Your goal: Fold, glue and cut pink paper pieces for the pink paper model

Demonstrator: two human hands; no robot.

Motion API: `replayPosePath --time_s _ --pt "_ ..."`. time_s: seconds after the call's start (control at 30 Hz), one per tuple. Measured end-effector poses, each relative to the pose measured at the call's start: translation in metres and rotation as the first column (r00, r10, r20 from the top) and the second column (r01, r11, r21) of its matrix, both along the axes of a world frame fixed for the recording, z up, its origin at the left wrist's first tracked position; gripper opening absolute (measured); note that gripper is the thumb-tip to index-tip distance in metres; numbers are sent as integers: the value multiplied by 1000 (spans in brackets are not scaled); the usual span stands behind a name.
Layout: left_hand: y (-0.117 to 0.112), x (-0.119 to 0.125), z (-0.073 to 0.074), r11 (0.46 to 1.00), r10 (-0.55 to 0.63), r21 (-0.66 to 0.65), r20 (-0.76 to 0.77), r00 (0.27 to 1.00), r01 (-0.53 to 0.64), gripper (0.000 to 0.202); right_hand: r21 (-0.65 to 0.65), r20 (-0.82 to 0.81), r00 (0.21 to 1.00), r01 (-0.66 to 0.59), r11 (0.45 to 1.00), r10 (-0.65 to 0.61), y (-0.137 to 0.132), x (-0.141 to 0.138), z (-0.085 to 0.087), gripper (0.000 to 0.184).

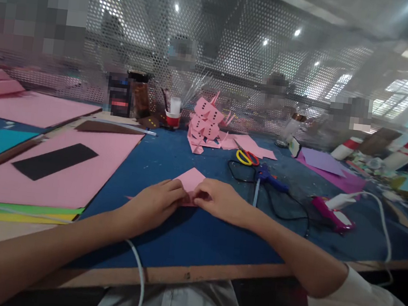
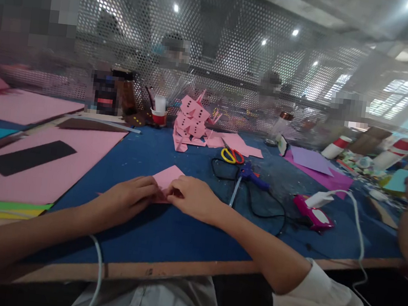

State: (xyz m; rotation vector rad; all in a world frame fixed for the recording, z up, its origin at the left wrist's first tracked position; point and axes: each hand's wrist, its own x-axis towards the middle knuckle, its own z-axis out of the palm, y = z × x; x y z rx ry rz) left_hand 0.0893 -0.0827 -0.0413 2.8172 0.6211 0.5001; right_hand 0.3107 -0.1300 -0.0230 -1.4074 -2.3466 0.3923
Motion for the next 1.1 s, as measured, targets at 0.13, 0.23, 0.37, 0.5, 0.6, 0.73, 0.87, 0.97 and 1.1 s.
replayPosePath --time_s 0.13,0.23,0.37,0.5,0.6,0.73,0.87,0.97,1.1 --pt "-1 3 1 994 80 -85 49 996 -76 18 37 12 1000 -18 999 17 3 3 -8 5" --pt "-3 8 1 983 131 -135 71 989 -121 17 64 42 998 -39 997 36 3 2 -9 1" --pt "-8 14 4 970 207 -135 36 978 -201 11 120 95 994 -59 991 47 2 0 -11 8" --pt "-9 18 7 961 252 -118 -14 968 -252 12 147 123 992 -60 987 42 2 0 -14 8" --pt "-8 18 7 954 279 -99 -38 959 -282 12 150 118 992 -53 987 35 1 0 -15 8" --pt "-9 18 6 943 320 -81 -59 946 -324 11 142 107 994 -48 989 33 1 0 -15 7" --pt "-10 21 9 930 345 -104 -81 935 -352 11 122 91 995 -50 991 39 2 0 -15 5" --pt "-8 20 12 923 342 -153 -99 934 -354 13 97 79 996 -44 994 37 3 0 -15 4" --pt "-1 10 14 904 361 -177 -173 916 -390 12 88 70 997 -31 996 25 2 0 -15 8"
